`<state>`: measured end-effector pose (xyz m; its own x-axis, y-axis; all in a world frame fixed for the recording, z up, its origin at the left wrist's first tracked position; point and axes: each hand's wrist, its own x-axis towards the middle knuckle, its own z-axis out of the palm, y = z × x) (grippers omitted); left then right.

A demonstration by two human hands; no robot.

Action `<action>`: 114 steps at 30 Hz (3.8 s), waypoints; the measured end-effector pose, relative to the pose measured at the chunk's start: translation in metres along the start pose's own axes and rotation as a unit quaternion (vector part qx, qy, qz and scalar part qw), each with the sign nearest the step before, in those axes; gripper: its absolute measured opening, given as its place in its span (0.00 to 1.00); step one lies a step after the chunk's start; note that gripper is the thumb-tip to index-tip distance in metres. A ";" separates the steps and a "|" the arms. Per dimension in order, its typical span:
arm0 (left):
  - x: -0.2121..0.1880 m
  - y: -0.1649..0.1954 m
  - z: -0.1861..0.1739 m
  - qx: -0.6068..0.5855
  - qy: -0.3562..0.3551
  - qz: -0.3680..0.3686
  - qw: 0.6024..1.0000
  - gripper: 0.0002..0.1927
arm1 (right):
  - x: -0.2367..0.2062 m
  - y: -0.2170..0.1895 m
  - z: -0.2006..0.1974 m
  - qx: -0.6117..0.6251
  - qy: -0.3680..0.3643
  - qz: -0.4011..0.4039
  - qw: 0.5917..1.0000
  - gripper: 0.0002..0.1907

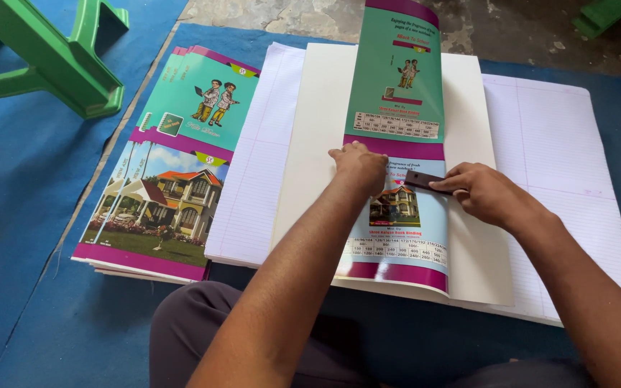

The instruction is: The person inserts a printed cover sheet into a blank notebook, folds it over the spine, and presses the fold with a small wooden block. The person repeats this process for multiple notebooks, stacking finished units to the left.

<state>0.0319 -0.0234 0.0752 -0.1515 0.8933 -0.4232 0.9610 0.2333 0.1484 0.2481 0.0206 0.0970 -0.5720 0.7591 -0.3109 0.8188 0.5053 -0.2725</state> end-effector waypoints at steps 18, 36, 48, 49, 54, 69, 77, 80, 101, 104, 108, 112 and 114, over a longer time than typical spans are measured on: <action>-0.026 0.008 0.006 0.035 0.012 0.037 0.999 0.26 | 0.042 0.027 0.009 -0.124 0.190 -0.109 0.968 0.16; -0.076 0.016 0.011 0.040 0.041 0.076 0.995 0.23 | 0.097 0.026 -0.019 -0.019 0.225 0.037 0.973 0.09; -0.108 0.026 0.012 0.051 0.030 0.076 0.995 0.31 | 0.128 0.030 -0.043 -0.049 0.267 0.013 0.962 0.16; -0.111 0.027 0.012 0.052 0.020 0.077 0.995 0.33 | 0.130 0.029 -0.044 -0.047 0.263 0.018 0.963 0.14; -0.124 0.029 0.012 0.046 0.003 0.080 0.996 0.36 | 0.139 0.026 -0.049 -0.047 0.266 0.044 0.962 0.11; -0.131 0.038 0.018 0.028 0.034 0.088 0.995 0.32 | 0.153 0.039 -0.070 -0.125 0.222 0.055 0.965 0.24; -0.114 0.037 0.023 0.000 0.062 0.091 0.994 0.29 | 0.149 0.044 -0.061 -0.187 0.217 0.044 0.957 0.23; -0.103 0.036 0.026 -0.008 0.070 0.087 0.994 0.26 | 0.145 0.045 -0.056 -0.210 0.213 0.032 0.954 0.19; -0.026 0.011 0.016 0.005 0.018 0.039 0.999 0.42 | 0.102 0.034 -0.012 0.000 0.154 0.040 0.987 0.25; -0.013 0.008 0.021 -0.004 0.039 0.040 0.998 0.39 | 0.094 0.035 -0.006 0.005 0.147 0.024 0.989 0.24; -0.001 0.005 0.026 -0.006 0.051 0.030 0.998 0.38 | 0.080 0.031 0.001 0.006 0.129 0.012 0.992 0.25; 0.008 0.002 0.026 -0.002 0.031 0.022 0.999 0.44 | 0.062 0.027 0.009 0.003 0.122 0.008 0.993 0.25; 0.011 0.001 0.027 0.004 0.033 0.020 0.999 0.48 | 0.051 0.026 0.011 0.006 0.131 -0.025 0.991 0.25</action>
<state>0.0371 -0.0236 0.0466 -0.1269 0.9254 -0.3571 0.9684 0.1935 0.1573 0.2397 0.0680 0.0643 -0.5773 0.8150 -0.0502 0.7887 0.5407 -0.2925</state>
